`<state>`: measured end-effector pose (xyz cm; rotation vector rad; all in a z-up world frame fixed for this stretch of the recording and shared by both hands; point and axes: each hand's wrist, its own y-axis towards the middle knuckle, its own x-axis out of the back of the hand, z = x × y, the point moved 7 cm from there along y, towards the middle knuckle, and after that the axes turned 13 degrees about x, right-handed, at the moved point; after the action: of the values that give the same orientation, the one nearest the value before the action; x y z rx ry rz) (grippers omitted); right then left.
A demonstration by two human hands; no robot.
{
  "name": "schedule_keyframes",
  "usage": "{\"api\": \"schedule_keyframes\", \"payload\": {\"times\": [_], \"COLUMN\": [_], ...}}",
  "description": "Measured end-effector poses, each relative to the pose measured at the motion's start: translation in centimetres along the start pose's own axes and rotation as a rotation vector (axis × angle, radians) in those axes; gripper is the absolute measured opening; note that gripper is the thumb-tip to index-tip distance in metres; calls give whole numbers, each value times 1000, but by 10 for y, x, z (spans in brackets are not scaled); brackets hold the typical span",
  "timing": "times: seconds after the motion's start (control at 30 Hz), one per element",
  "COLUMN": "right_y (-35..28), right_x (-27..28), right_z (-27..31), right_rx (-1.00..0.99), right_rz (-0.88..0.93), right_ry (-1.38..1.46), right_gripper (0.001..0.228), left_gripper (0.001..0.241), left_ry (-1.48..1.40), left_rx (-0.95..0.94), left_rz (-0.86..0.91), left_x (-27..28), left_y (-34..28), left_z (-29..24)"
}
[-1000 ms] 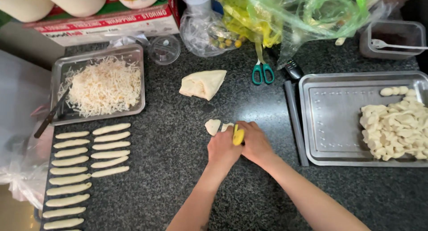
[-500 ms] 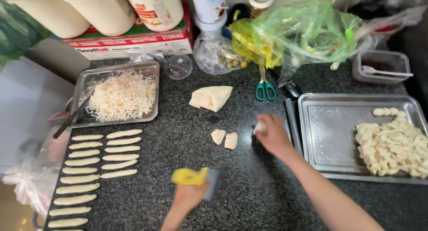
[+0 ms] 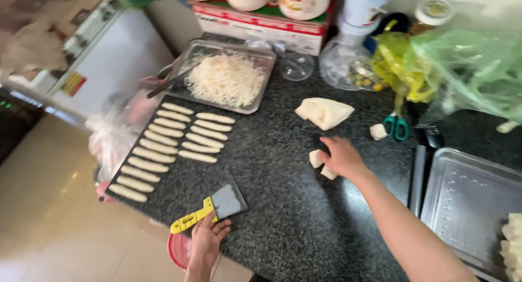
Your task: Rolling and shaping dough into long sticks on a kitchen counter.
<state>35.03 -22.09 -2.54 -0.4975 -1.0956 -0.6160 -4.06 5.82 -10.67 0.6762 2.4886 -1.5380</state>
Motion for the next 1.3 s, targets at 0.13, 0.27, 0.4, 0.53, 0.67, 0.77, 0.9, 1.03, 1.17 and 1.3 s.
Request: {"api": "schedule_keyframes", "payload": {"times": [0.13,0.27,0.4,0.53,0.67,0.77,0.9,1.03,1.17,1.3], "right_y": [-1,-4,-9,-40,-88,-124,-160,-165,-153,-160], "right_x": [-27,-11,10,40,43,42,36,45,45,34], "right_z": [17,47,67,74,37,-11,-80,-116,-132,-82], "right_rx": [7,94,21,-138,-338,-499,-618,-682,-623,-400], "right_rz": [82,-4,-180,-243,-399,-503,-663,-621,-478,-718], "right_ry": [-62,-36,468,1115,1271,1207,978,874,440,542], "right_gripper": [36,32,49,38,30,38,48,48,74,58], "left_gripper": [34,47,45,53,32,28,34,48,57,61], "left_ry": [-65,439,715,1389,1387,1437,1635,1645,1689,1803], "left_rx": [-3,105,117,-347,-678,-754,-829,-799,-814,-732], "left_rz": [-108,-257,-330,-625,-357,-180,123,209,259,249], "left_x": [13,7,13,-8,-89,-175,-267,-319,-342,-354], "left_y": [-26,-41,-38,-45,-52,-64,-47,-34,-35,13], "left_z": [-14,-28,-37,-49,-23,8,67,102,107,116]}}
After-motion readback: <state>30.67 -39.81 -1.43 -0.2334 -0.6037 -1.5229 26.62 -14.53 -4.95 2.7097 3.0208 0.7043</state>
